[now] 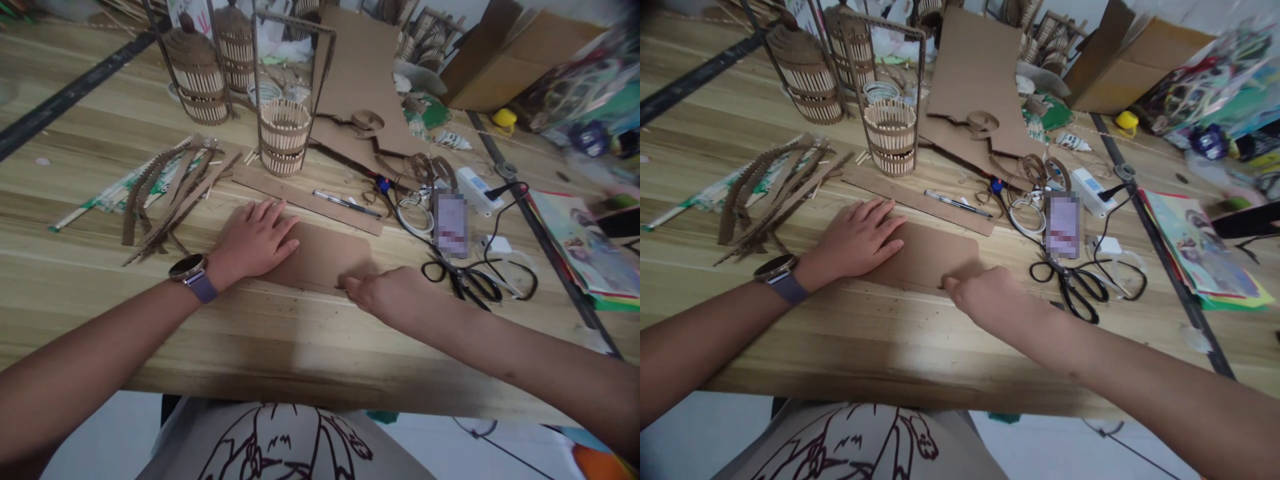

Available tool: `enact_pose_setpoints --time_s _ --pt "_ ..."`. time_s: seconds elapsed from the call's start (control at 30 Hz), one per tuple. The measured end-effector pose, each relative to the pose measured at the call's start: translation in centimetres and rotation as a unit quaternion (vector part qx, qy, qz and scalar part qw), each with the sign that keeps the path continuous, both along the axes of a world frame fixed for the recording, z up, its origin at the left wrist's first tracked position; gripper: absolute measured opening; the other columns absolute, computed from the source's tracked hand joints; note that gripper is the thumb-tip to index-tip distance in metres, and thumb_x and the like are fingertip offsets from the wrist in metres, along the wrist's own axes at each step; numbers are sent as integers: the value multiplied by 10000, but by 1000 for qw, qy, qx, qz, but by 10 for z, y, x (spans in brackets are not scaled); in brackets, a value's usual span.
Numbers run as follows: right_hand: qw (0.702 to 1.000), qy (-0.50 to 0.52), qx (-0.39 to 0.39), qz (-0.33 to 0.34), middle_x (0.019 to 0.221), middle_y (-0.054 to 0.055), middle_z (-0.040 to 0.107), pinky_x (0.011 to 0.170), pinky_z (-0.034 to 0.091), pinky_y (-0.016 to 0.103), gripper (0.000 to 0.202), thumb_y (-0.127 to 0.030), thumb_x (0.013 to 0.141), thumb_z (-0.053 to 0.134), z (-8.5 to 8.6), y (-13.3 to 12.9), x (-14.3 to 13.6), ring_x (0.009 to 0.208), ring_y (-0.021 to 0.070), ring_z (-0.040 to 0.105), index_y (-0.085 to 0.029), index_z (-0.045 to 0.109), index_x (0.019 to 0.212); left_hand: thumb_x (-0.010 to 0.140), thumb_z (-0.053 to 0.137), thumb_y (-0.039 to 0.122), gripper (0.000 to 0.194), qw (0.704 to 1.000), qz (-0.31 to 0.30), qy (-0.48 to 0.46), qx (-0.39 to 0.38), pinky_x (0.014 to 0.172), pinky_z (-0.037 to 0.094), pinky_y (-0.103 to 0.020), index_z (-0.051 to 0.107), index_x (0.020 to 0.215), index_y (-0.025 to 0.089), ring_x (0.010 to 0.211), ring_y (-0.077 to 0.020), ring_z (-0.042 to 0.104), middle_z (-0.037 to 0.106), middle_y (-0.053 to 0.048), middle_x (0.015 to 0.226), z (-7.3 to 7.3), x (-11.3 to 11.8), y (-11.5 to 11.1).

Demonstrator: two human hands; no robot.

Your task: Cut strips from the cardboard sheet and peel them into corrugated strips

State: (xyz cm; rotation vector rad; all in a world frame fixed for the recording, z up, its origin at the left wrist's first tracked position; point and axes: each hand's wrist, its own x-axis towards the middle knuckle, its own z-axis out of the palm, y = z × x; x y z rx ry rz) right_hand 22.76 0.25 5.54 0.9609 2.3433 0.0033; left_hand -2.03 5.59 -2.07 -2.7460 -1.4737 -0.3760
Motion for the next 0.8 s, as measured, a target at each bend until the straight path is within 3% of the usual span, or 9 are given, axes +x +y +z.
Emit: enact_pose_setpoints --time_s 0.4,0.8 --pt "999 -13 6 -32 627 44 686 431 162 264 250 -63 899 431 1 -2 12 506 164 610 -187 601 1034 980 404 451 511 1000 -3 24 5 1101 312 -587 541 1361 139 1376 -382 356 443 -197 1477 0 0 0" --pt "999 25 17 -28 673 34 702 438 160 283 235 -103 926 421 -11 -5 36 531 170 612 -207 606 1028 975 404 447 497 1000 -13 0 5 1117 284 -587 547 1349 153 1385 -376 341 443 -188 1477 -6 -4 3"
